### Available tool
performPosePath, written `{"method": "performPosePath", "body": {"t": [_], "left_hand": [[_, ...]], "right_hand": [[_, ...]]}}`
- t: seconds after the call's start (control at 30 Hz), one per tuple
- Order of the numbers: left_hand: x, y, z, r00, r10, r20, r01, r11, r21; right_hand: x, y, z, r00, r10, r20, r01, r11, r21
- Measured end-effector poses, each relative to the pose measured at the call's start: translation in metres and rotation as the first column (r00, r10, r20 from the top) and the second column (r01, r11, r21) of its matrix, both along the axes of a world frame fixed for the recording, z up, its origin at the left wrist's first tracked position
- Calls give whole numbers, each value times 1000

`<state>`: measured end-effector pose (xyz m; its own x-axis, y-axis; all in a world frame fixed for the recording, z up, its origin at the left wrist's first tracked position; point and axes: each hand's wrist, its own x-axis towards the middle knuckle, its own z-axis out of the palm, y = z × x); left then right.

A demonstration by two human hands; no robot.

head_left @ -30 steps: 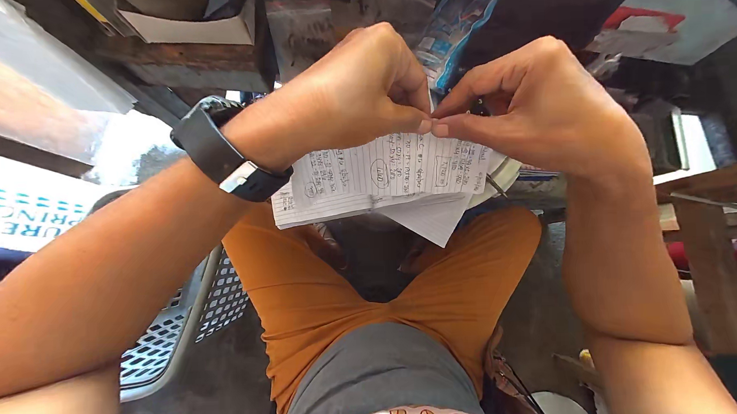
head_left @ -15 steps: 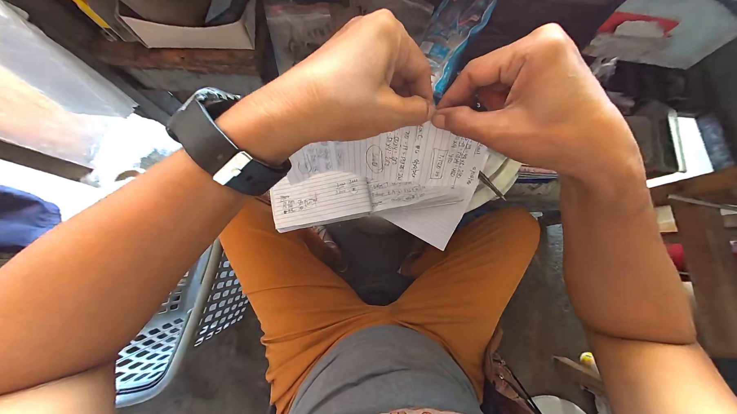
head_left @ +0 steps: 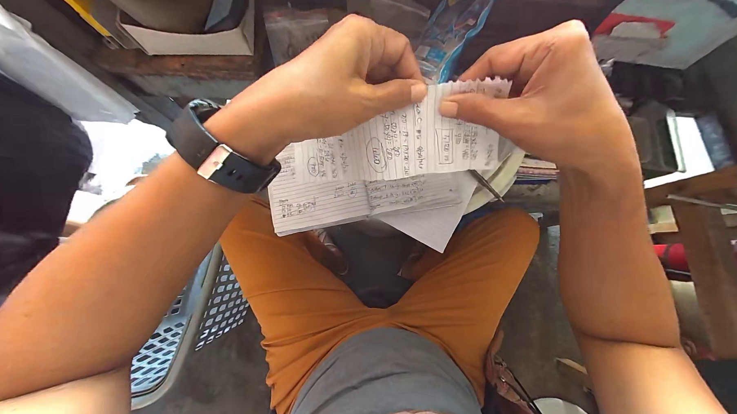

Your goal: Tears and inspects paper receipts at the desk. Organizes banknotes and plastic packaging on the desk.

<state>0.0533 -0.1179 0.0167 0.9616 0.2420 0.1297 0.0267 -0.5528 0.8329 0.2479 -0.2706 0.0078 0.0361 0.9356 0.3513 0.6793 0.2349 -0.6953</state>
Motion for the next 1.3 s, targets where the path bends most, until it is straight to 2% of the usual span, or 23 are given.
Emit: {"method": "performPosePath", "body": {"t": [0.13, 0.3, 0.47, 0.67, 1.07, 1.3], "left_hand": [[-13, -3, -3, 997, 79, 17, -79, 997, -17], [-19, -14, -13, 966, 202, 162, -210, 977, 32], [-20, -16, -21, 943, 232, 238, -248, 968, 39], [-22, -16, -20, 941, 238, 241, -255, 966, 43], [-23, -13, -21, 929, 233, 286, -288, 943, 165], [-23, -10, -19, 921, 249, 301, -317, 926, 204]], "right_hand": [[15, -4, -14, 979, 23, -200, -7, 997, 83], [3, -7, -32, 949, -24, -313, 83, 981, 175], [-13, -6, -44, 920, -53, -389, 173, 945, 279], [-24, -5, -46, 926, -114, -360, 243, 910, 336], [-29, -4, -52, 933, -167, -319, 298, 857, 420], [-28, -2, -58, 904, -175, -390, 364, 794, 486]]}}
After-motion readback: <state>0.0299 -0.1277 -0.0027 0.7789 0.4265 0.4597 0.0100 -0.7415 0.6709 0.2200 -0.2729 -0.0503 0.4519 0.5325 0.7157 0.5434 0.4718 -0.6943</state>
